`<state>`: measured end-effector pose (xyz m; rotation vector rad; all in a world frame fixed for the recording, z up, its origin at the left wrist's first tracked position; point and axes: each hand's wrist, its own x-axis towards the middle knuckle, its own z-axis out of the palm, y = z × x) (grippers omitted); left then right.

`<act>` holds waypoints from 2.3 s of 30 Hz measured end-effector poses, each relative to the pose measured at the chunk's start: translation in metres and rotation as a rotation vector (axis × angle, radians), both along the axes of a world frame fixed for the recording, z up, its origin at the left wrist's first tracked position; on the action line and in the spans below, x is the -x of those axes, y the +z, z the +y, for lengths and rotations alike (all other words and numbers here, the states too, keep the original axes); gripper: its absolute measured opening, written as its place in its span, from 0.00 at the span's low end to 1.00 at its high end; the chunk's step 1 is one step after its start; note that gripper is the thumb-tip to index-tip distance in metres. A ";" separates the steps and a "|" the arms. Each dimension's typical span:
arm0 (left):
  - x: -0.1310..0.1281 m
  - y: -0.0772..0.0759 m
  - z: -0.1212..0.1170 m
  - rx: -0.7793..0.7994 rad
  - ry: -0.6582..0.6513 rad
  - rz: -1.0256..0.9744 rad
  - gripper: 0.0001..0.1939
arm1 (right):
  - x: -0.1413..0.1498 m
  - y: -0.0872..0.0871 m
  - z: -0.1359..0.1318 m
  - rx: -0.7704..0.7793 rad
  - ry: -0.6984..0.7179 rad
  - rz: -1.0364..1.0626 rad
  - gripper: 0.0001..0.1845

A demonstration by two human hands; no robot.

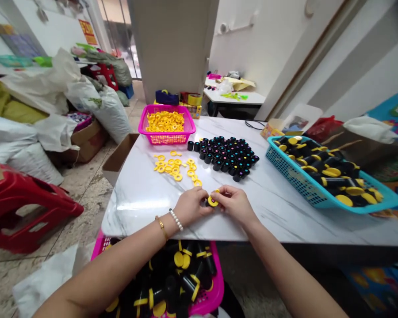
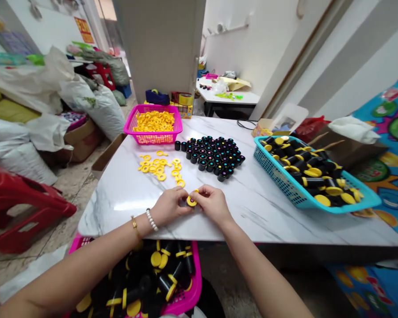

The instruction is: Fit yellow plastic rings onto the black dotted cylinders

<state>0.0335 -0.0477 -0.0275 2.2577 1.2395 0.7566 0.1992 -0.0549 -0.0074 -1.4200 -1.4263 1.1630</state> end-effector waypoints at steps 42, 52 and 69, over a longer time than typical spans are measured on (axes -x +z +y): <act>-0.007 0.006 -0.010 0.128 -0.002 -0.088 0.14 | -0.012 0.026 0.035 0.540 0.593 0.123 0.12; 0.004 0.008 -0.019 0.118 0.003 0.006 0.12 | 0.004 0.034 -0.021 -0.021 0.422 -0.551 0.12; 0.066 0.027 0.016 -0.138 0.170 0.208 0.05 | 0.061 0.007 -0.087 -0.487 0.618 -0.652 0.22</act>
